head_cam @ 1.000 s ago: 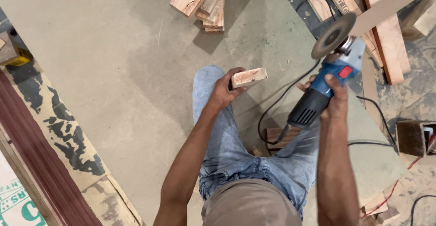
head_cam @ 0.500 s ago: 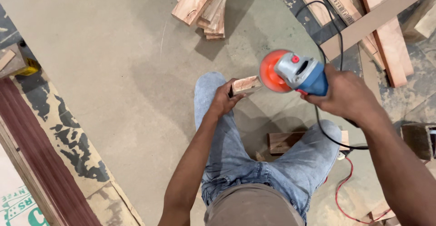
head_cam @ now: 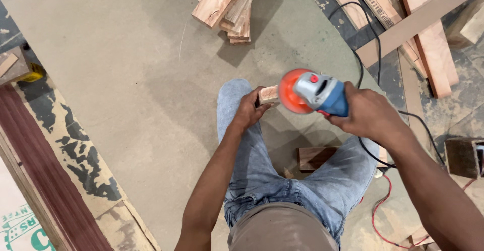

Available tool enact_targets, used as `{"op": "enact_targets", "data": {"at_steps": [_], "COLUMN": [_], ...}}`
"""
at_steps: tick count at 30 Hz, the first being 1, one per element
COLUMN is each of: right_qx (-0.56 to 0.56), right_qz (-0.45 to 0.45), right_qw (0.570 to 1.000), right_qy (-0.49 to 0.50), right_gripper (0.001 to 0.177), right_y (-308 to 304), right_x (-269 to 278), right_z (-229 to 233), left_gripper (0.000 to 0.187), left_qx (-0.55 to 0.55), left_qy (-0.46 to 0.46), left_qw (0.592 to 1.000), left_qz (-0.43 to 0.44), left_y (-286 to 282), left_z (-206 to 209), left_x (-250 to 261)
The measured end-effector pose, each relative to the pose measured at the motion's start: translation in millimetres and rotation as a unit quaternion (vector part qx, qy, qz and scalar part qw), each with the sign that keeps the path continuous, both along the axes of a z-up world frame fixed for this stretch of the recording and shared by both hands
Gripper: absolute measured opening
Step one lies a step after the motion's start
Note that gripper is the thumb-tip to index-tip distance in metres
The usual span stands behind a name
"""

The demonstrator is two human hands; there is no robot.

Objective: The person sits on the floor and uses an electric sander to smooth the surfaces of small wooden blocks. They hold the blocks in their left hand and operate the sander with their right hand, working on multiple pieces sequentially.

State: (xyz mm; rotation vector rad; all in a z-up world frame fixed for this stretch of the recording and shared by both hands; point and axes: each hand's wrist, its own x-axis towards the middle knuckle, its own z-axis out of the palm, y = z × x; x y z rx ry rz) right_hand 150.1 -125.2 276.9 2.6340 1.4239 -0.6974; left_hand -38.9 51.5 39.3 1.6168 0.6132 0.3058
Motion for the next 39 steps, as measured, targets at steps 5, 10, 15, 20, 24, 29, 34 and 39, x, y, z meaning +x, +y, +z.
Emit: {"op": "enact_targets", "data": {"at_steps": [5,10,15,20,24,29,34,39], "right_qx": [-0.004,0.001,-0.004,-0.011,-0.004,0.007,0.015,0.0], "right_qz": [0.028,0.058,0.063,0.046,-0.003,-0.055,-0.079,-0.038], "right_qw": [1.0,0.998,0.998,0.999,1.0,0.997,0.996,0.999], "right_qy": [0.007,0.0,-0.004,-0.013,-0.012,-0.044,-0.035,-0.022], "right_gripper": [0.07,0.073,0.072,0.071,0.069,0.072,0.072,0.068], "right_y": [18,25,23,18,1,-27,-37,-27], "right_x": [-14,-18,-18,-13,3,30,34,22], "right_z": [-2,-4,-6,-8,-12,-9,-7,-5], "left_gripper": [0.049,0.069,0.065,0.059,0.04,0.039,0.04,0.042], "left_qx": [0.022,0.087,0.082,0.093,0.004,-0.006,0.026,0.005], "left_qy": [0.0,0.018,0.015,0.006,-0.001,0.047,0.028,-0.028], "left_qw": [1.0,0.996,0.996,0.995,1.0,0.999,0.999,0.999], "left_qz": [0.012,0.028,0.022,0.02,0.005,0.007,0.008,0.041], "left_y": [0,1,1,2,0,0,-2,1], "left_z": [-31,-55,-52,-36,-10,5,-6,-20], "left_x": [1,4,2,1,1,3,3,5]}}
